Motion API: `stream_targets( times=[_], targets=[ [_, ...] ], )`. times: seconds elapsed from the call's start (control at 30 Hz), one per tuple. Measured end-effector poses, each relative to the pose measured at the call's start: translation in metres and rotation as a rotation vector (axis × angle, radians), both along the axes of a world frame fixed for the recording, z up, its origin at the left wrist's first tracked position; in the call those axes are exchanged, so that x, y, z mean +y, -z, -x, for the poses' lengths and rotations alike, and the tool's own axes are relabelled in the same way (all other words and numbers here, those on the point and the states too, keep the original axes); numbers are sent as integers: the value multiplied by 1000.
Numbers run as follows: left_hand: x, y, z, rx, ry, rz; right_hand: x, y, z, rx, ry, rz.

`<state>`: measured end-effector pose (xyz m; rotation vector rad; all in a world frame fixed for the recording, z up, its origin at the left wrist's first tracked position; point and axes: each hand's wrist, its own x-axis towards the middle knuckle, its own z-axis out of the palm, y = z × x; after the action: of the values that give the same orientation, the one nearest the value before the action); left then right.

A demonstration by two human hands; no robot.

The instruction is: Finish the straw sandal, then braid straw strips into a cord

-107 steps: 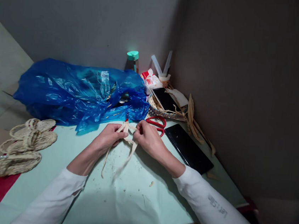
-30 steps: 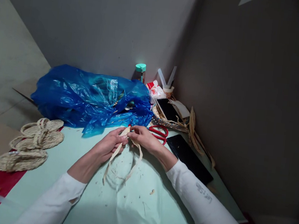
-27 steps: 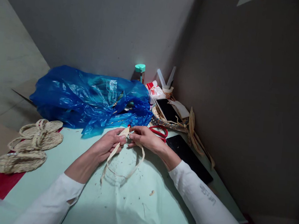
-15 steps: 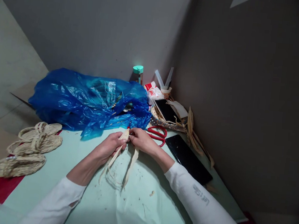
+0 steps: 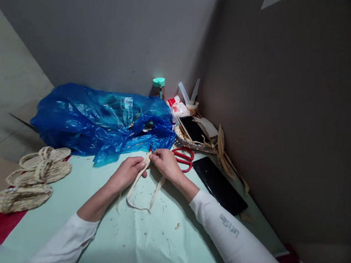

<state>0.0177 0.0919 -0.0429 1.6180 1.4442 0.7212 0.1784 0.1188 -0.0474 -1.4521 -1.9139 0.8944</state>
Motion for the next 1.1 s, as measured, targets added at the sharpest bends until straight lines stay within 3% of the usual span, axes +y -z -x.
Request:
stream_targets(
  times=[0.2,0.3,0.47,0.6,0.73,0.77,0.87,0.97,1.1],
  targets=[
    [-3,-11,-2,287,-123,-245,-7,-4,2,2,51,-4],
    [-14,-11,-17,424,-105,-340,-6,-2,2,52,58,13],
    [-31,-4,-41,650,-10,-341,-1,8,1,181,16,117],
    [-42,-9,-48,728,38,-314,1,16,2,274,9,173],
    [-36,-20,-38,531,61,-315,4,20,2,333,52,186],
    [-29,-22,-32,384,-28,-267,5,20,2,346,57,191],
    [-3,-22,-17,258,-152,-217,4,21,3,379,55,200],
    [18,-14,-15,95,-123,-84,2,20,4,389,49,196],
    [27,-5,-24,-116,-18,109,2,19,3,344,30,174]
  ],
)
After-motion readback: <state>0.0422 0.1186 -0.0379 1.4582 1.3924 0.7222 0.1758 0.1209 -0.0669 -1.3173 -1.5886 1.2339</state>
